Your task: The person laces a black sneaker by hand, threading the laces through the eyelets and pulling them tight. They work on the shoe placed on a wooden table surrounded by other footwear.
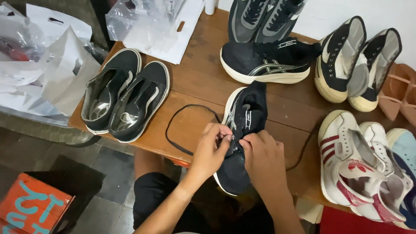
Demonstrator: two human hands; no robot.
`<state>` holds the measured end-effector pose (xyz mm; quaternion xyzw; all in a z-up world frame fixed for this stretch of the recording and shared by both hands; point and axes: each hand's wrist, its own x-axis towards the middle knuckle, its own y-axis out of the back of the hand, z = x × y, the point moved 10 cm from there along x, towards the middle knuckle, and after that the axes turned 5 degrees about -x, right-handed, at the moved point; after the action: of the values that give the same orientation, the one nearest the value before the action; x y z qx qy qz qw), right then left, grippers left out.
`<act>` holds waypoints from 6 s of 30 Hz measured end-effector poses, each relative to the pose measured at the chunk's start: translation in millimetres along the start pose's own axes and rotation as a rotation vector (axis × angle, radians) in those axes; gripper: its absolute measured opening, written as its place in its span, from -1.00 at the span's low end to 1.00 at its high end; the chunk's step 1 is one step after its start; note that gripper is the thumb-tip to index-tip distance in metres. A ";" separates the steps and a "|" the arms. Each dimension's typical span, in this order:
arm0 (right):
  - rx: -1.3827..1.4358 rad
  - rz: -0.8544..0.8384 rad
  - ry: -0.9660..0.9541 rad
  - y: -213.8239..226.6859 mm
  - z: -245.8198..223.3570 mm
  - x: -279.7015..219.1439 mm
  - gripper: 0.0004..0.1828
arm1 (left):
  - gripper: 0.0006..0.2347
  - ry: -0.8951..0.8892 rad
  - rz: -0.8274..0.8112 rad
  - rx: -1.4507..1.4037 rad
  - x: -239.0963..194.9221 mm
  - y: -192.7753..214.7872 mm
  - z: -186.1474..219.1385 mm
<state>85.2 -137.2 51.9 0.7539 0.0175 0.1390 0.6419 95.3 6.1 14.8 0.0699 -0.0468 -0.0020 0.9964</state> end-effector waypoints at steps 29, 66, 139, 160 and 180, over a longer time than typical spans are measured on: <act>0.429 -0.110 -0.166 1.5 53.1 -16.5 -0.81 | -0.62 -0.665 -0.252 0.196 50.4 -15.8 97.5; 0.208 0.430 0.067 53.8 6.7 -33.6 -0.81 | -0.78 -0.516 -0.894 0.393 95.0 -101.6 76.2; 0.995 0.017 -0.126 2.9 64.9 -20.2 -0.91 | -0.72 -0.285 -0.963 0.263 103.5 -114.0 61.5; 1.043 -0.152 -0.158 -33.4 71.9 -20.5 -0.89 | -0.64 -0.259 -0.868 0.411 105.4 -105.0 61.5; 1.250 -0.137 -0.336 -54.9 90.8 -15.7 -0.84 | -0.82 -0.169 -0.852 0.352 116.6 -98.8 42.5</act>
<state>99.5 -218.2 -16.9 0.9939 0.0424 -0.0582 0.0838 207.6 -98.9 53.8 0.2505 -0.0944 -0.4086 0.8726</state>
